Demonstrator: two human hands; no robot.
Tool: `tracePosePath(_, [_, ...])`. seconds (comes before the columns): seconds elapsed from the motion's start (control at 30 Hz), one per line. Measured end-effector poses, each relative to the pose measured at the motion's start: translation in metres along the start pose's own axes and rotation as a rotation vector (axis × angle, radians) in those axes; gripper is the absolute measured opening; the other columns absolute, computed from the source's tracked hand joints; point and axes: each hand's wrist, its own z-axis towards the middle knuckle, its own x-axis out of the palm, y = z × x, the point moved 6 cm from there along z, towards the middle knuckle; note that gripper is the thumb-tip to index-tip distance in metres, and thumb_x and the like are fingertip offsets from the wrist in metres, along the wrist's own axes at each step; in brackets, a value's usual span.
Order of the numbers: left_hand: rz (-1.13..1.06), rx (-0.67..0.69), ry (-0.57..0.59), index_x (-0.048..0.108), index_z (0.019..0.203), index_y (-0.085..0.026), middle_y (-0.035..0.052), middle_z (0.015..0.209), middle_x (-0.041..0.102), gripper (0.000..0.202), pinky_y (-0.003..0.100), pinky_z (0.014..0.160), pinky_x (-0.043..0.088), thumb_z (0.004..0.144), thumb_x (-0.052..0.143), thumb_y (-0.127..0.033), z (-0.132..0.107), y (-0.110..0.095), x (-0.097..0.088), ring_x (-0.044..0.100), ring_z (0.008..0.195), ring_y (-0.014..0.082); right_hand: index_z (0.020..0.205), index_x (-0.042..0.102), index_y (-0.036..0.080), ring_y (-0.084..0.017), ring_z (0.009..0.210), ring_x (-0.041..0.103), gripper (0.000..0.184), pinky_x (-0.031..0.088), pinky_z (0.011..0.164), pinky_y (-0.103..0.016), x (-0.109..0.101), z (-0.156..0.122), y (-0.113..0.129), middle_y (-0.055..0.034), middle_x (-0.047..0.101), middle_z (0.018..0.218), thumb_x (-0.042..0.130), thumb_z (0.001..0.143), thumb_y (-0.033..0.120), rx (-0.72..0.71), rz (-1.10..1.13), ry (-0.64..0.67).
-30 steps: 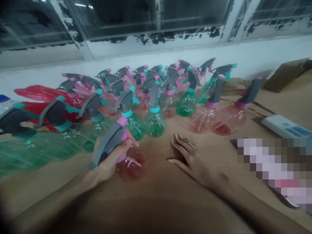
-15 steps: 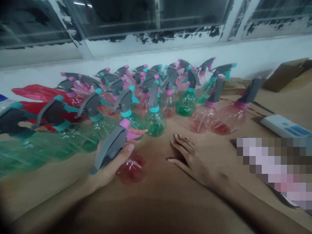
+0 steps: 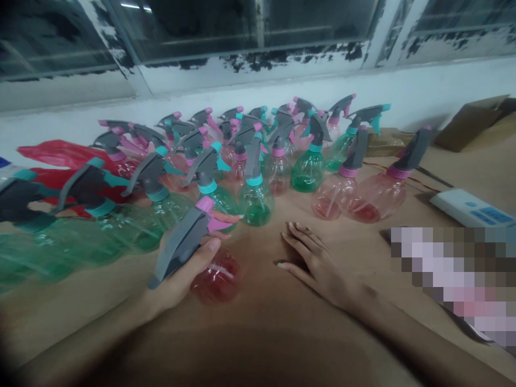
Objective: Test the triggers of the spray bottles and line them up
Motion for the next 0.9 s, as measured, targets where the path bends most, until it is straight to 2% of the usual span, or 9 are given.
tracePosePath(0.27, [0.000,-0.032,0.024,0.057,0.110,-0.026,-0.0038,0.059,0.053,0.025,0.031,0.053,0.047,0.088,0.046,-0.028,-0.0016,0.0021,0.0013,0.049,0.047,0.0152,0.140,0.039,0.023,-0.027,0.133,0.037,0.055,0.035,0.107,-0.051,-0.0019,0.0004,0.0008,-0.0114,0.043,0.144,0.048,0.090,0.043,-0.006,0.006,-0.004])
tracePosePath(0.47, [0.007,-0.014,0.006,0.058,0.108,-0.025,-0.0017,0.067,0.059,0.024,0.032,0.057,0.049,0.086,0.048,-0.026,-0.0009,0.0016,0.0003,0.051,0.051,0.0149,0.139,0.039,0.024,-0.027,0.134,0.036,0.055,0.034,0.107,-0.052,-0.0015,0.0006,0.0000,-0.0100,0.043,0.144,0.048,0.089,0.044,-0.001,0.004,0.001])
tracePosePath(0.73, [0.010,-0.020,0.013,0.057,0.111,-0.026,-0.0038,0.059,0.054,0.026,0.033,0.055,0.048,0.087,0.047,-0.029,-0.0015,0.0023,0.0021,0.052,0.049,0.0163,0.138,0.040,0.021,-0.027,0.134,0.035,0.054,0.034,0.107,-0.051,-0.0009,0.0002,0.0005,-0.0116,0.042,0.144,0.047,0.090,0.044,-0.001,0.001,-0.002])
tracePosePath(0.9, [0.032,-0.017,0.012,0.057,0.110,-0.026,-0.0030,0.062,0.055,0.025,0.032,0.058,0.049,0.087,0.047,-0.028,-0.0008,0.0021,0.0014,0.050,0.050,0.0155,0.138,0.041,0.021,-0.026,0.134,0.035,0.054,0.034,0.108,-0.050,-0.0006,-0.0003,0.0002,-0.0117,0.043,0.144,0.047,0.090,0.044,-0.007,-0.002,-0.004])
